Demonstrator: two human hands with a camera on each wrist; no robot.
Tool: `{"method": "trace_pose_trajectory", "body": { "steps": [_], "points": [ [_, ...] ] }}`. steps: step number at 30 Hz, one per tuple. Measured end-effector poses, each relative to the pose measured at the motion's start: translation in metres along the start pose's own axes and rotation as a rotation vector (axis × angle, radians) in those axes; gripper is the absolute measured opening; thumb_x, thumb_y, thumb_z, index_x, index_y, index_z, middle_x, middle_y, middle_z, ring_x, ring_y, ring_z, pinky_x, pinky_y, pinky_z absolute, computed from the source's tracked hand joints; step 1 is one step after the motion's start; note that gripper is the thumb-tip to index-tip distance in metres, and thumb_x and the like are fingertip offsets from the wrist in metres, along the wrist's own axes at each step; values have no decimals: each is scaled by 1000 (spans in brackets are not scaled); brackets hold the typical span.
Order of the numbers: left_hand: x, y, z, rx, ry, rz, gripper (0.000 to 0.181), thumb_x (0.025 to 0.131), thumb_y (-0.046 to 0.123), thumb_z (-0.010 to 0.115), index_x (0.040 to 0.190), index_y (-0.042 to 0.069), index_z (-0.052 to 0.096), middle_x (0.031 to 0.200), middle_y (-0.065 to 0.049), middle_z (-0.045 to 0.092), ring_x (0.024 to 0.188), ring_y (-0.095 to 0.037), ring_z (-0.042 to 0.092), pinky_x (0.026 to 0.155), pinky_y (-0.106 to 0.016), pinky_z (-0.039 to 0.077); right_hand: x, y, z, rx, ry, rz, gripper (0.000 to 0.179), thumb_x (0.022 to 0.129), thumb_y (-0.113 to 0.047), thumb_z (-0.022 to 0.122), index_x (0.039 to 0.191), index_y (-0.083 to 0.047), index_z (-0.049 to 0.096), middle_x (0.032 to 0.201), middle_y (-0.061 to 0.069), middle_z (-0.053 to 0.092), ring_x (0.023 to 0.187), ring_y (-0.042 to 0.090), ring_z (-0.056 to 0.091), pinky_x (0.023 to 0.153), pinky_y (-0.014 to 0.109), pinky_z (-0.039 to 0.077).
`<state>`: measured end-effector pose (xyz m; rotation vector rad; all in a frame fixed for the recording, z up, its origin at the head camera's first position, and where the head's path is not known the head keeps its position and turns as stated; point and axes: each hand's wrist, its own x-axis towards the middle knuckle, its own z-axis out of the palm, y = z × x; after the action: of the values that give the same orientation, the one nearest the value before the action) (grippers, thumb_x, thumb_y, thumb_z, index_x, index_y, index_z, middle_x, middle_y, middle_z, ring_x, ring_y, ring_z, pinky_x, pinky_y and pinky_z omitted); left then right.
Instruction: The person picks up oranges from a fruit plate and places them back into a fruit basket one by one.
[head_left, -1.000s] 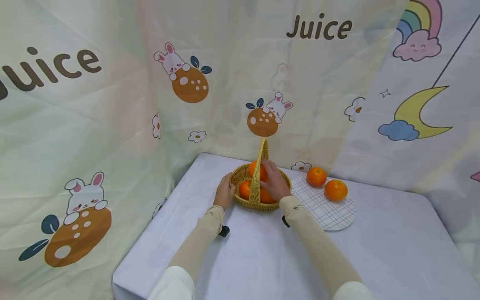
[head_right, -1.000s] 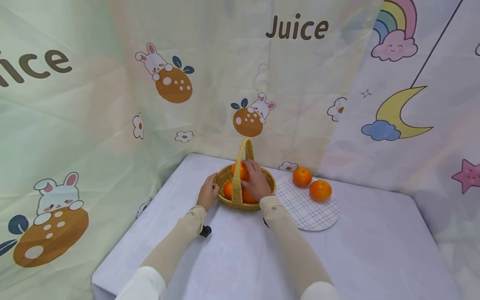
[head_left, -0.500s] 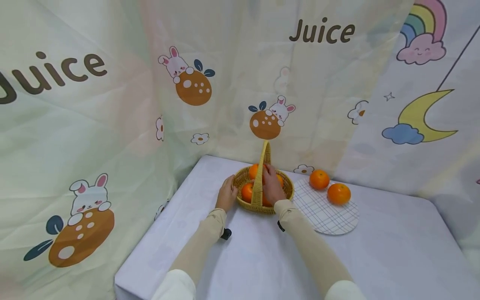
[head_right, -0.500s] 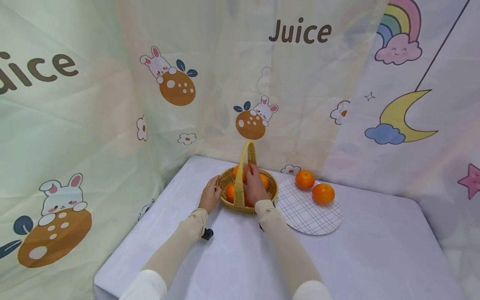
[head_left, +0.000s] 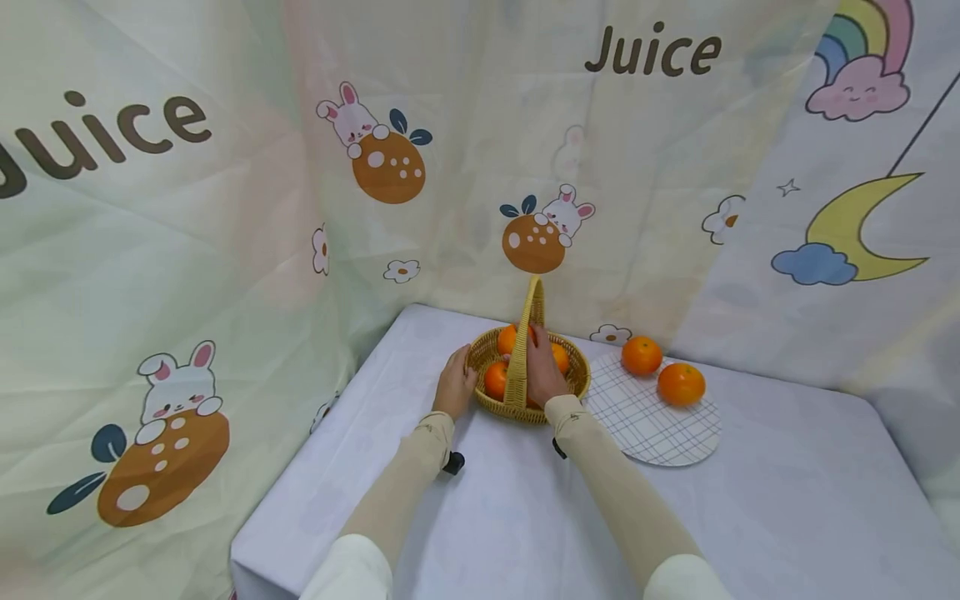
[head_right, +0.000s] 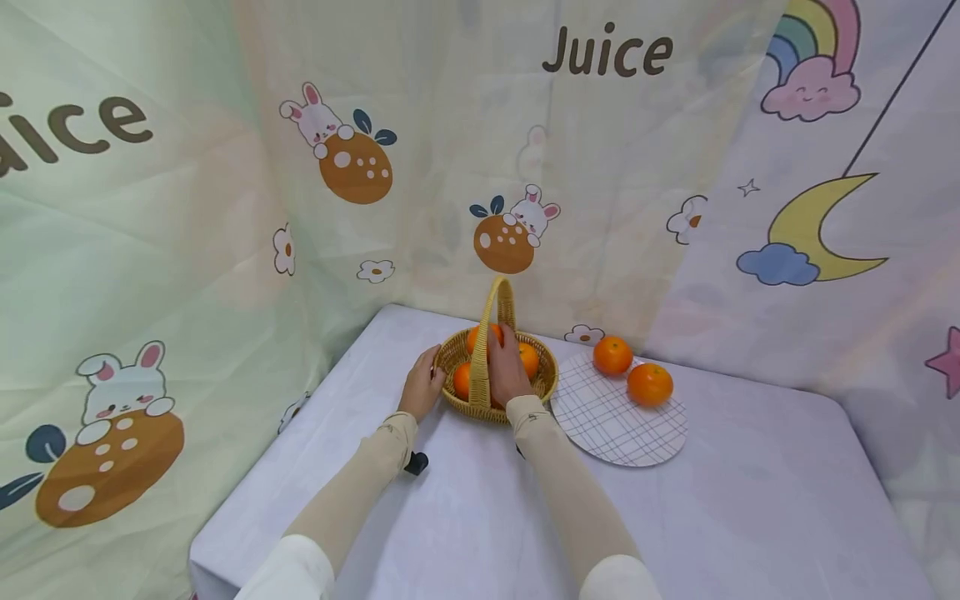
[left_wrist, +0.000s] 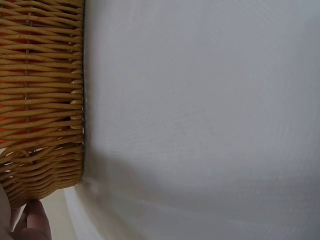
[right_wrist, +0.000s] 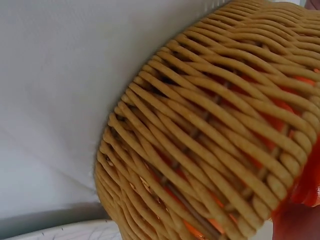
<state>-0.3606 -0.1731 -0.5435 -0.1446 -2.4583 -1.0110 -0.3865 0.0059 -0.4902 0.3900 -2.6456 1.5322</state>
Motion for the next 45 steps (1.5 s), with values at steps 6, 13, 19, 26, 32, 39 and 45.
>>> {"method": "trace_pose_trajectory", "body": {
  "steps": [6,13,19,26,32,39,45],
  "points": [
    [-1,0,0,-6,-9,-9,47,82,2,49,129,1,39,128,-11,42,118,-21,39,97,-33,34,-1,1,2,89,-20,143,69,77,-70,24,136,-35,19,138,-11,22,124,14,24,102,43,23],
    [3,-1,3,-13,-16,-26,49,82,1,49,130,4,38,129,-9,41,119,-19,38,99,-30,31,3,2,1,109,6,53,70,71,-71,41,130,-37,25,130,-9,30,115,15,34,96,44,31],
    [7,2,1,-10,2,-26,48,83,-1,49,129,3,38,129,-9,41,119,-19,38,99,-31,32,9,-7,0,213,-21,102,63,72,-69,42,126,-41,29,127,-10,32,111,14,36,93,40,33],
    [4,2,2,-7,-7,-31,48,83,0,49,130,3,37,130,-10,40,119,-22,38,98,-33,32,11,-3,0,115,14,37,72,66,-67,52,129,-38,28,128,-9,36,112,17,38,91,44,35],
    [2,1,2,-11,-19,-38,49,83,2,48,131,6,37,131,-9,40,120,-20,37,99,-31,31,9,8,4,-101,30,-76,65,75,-56,53,131,-35,29,133,-7,32,117,21,37,91,46,37],
    [3,3,0,-26,1,-40,50,83,1,48,131,6,37,130,-10,40,120,-20,37,100,-31,30,14,17,6,-403,108,-278,63,77,-31,64,133,-21,37,133,10,33,120,29,32,97,46,30],
    [3,3,1,-23,-22,-54,49,84,2,47,131,5,36,130,-11,40,120,-20,36,100,-31,30,18,25,7,-517,90,-318,61,77,-36,62,131,-14,41,128,15,38,118,31,34,101,49,21]
  ]
}}
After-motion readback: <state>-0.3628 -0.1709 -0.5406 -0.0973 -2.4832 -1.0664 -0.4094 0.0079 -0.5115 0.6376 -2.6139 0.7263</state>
